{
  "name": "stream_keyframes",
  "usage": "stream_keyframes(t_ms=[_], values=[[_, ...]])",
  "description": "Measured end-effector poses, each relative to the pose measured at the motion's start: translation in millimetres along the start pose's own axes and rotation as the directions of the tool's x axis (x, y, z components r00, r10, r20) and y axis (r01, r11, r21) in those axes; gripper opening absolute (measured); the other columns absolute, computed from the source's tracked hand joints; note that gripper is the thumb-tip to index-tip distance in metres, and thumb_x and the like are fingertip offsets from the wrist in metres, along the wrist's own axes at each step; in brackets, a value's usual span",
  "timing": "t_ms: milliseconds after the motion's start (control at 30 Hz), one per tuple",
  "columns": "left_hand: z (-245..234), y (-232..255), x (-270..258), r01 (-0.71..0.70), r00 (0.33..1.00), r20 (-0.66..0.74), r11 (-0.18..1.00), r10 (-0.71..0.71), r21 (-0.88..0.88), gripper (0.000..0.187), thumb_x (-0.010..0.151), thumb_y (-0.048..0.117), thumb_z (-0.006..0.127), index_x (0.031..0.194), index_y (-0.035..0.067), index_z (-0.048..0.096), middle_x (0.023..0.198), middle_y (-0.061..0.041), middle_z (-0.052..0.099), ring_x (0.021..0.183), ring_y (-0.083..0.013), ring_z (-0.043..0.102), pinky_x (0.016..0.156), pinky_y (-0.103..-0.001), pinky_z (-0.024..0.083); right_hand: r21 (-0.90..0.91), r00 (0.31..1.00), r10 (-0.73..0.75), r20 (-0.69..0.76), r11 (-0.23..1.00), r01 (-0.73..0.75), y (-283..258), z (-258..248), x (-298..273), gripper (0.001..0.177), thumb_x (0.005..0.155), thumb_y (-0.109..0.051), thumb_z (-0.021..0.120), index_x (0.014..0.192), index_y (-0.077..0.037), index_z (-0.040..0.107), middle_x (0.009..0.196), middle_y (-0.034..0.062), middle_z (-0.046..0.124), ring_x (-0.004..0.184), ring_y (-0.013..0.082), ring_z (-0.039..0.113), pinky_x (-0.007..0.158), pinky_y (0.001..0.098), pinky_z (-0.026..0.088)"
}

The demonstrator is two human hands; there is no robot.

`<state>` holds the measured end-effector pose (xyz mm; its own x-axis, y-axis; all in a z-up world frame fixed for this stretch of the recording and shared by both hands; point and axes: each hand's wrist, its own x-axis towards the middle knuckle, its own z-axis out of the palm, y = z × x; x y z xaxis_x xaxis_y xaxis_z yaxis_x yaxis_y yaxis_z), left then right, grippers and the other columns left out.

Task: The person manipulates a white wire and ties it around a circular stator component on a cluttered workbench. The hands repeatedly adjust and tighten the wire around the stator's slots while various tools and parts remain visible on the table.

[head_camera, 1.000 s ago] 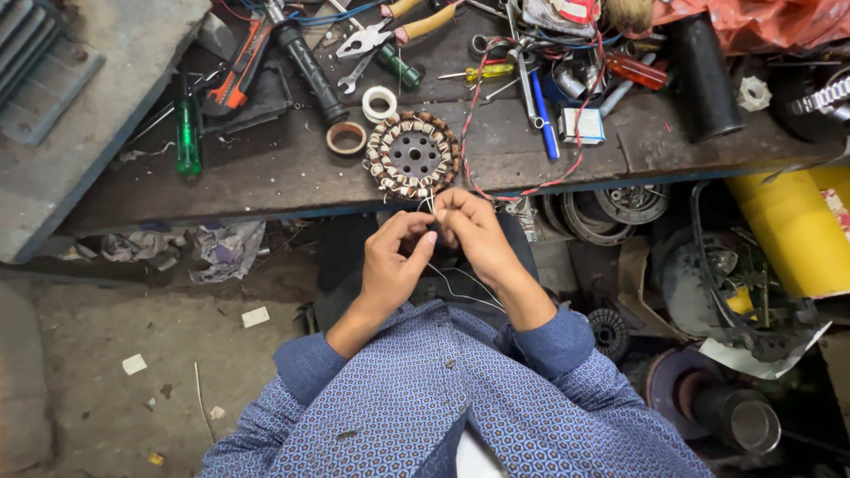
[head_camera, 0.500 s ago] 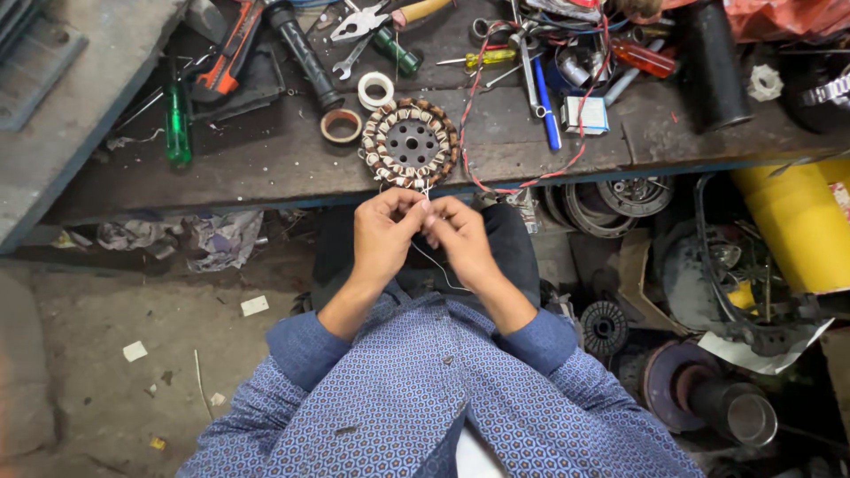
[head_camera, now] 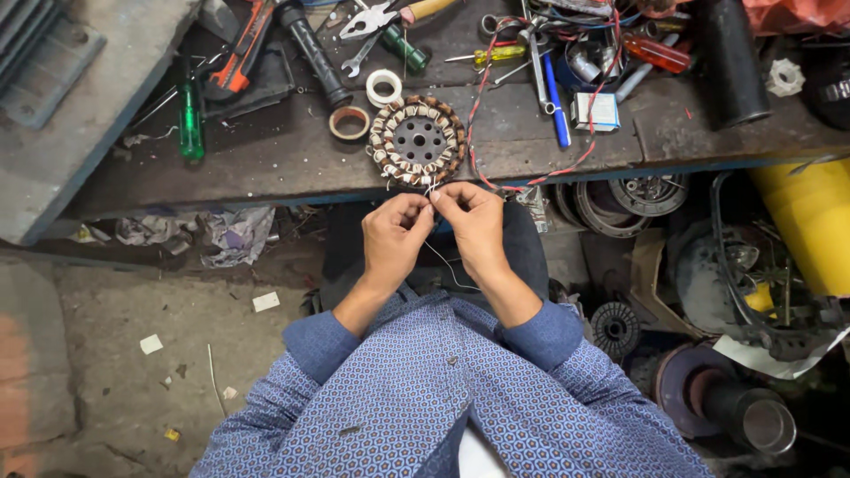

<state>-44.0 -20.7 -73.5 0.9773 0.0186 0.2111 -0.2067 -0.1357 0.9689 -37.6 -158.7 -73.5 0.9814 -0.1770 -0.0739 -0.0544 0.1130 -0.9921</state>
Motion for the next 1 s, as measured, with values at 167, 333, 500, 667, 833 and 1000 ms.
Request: stream_keyframes(t_ms=[167, 333, 500, 667, 833, 1000], values=[[0, 12, 2, -0.116, 0.993, 0.007, 0.979, 0.116, 0.166, 0.008, 0.090, 0.008, 0.074, 0.092, 0.002, 0.070, 0.076, -0.006, 0.067, 0.060, -0.0090, 0.064, 0.053, -0.027, 0.049, -0.099, 0.996, -0.056, -0.073, 0.994, 0.048, -1, 5, -1, 0.002, 0.092, -0.001, 0.072, 0.091, 0.001, 0.073, 0.079, -0.0022, 0.067, 0.072, 0.0035, 0.058, 0.067, 0.0210, 0.048], [0, 21, -2, -0.034, 0.995, -0.093, 0.999, 0.037, 0.037, 0.007, 0.094, 0.008, 0.071, 0.094, 0.001, 0.069, 0.077, -0.003, 0.065, 0.064, -0.0075, 0.063, 0.056, -0.025, 0.049, 0.044, 0.976, -0.186, 0.113, 0.982, 0.182, 0, -7, -4, 0.006, 0.094, -0.003, 0.070, 0.090, 0.000, 0.067, 0.089, -0.0035, 0.061, 0.081, 0.0052, 0.054, 0.073, 0.0213, 0.044], [-6, 19, -12, 0.237, 0.969, 0.116, 0.950, -0.217, -0.203, 0.012, 0.097, 0.014, 0.070, 0.098, 0.003, 0.073, 0.075, 0.002, 0.067, 0.065, -0.0036, 0.060, 0.057, -0.021, 0.048, 0.035, 0.822, -0.004, 0.570, 0.999, -0.020, 12, -42, -19, 0.011, 0.095, -0.011, 0.069, 0.089, -0.004, 0.062, 0.086, -0.0048, 0.057, 0.077, 0.0045, 0.050, 0.067, 0.0212, 0.040], [-6, 6, -14, 0.436, 0.885, 0.370, 0.786, -0.284, -0.438, 0.014, 0.098, 0.015, 0.072, 0.095, 0.000, 0.074, 0.076, 0.003, 0.066, 0.065, -0.0022, 0.054, 0.057, -0.020, 0.041, -0.198, 0.755, 0.186, 0.628, 0.977, -0.076, 27, -51, -58, 0.023, 0.085, -0.015, 0.076, 0.100, -0.008, 0.060, 0.078, -0.0072, 0.053, 0.069, 0.0036, 0.049, 0.061, 0.0212, 0.041], [-21, 28, -29, 0.241, 0.686, 0.702, 0.850, 0.192, -0.468, 0.019, 0.103, 0.019, 0.070, 0.095, 0.002, 0.074, 0.085, -0.003, 0.071, 0.077, -0.0113, 0.063, 0.069, -0.029, 0.052, 0.208, 0.839, 0.174, 0.515, 0.925, -0.319, 17, -76, -54, 0.044, 0.089, -0.039, 0.072, 0.110, -0.001, 0.067, 0.074, -0.0044, 0.055, 0.064, 0.0033, 0.047, 0.057, 0.0205, 0.039], [7, 7, -47, -0.112, 0.491, 0.867, 0.993, 0.084, -0.033, 0.030, 0.094, 0.032, 0.071, 0.086, 0.004, 0.075, 0.073, -0.012, 0.069, 0.063, -0.0238, 0.066, 0.061, -0.038, 0.049, 0.110, 0.775, 0.172, 0.607, 0.949, -0.297, -20, -91, -27, 0.056, 0.097, -0.048, 0.069, 0.111, 0.006, 0.073, 0.065, -0.0042, 0.049, 0.059, 0.0040, 0.041, 0.055, 0.0216, 0.033]])
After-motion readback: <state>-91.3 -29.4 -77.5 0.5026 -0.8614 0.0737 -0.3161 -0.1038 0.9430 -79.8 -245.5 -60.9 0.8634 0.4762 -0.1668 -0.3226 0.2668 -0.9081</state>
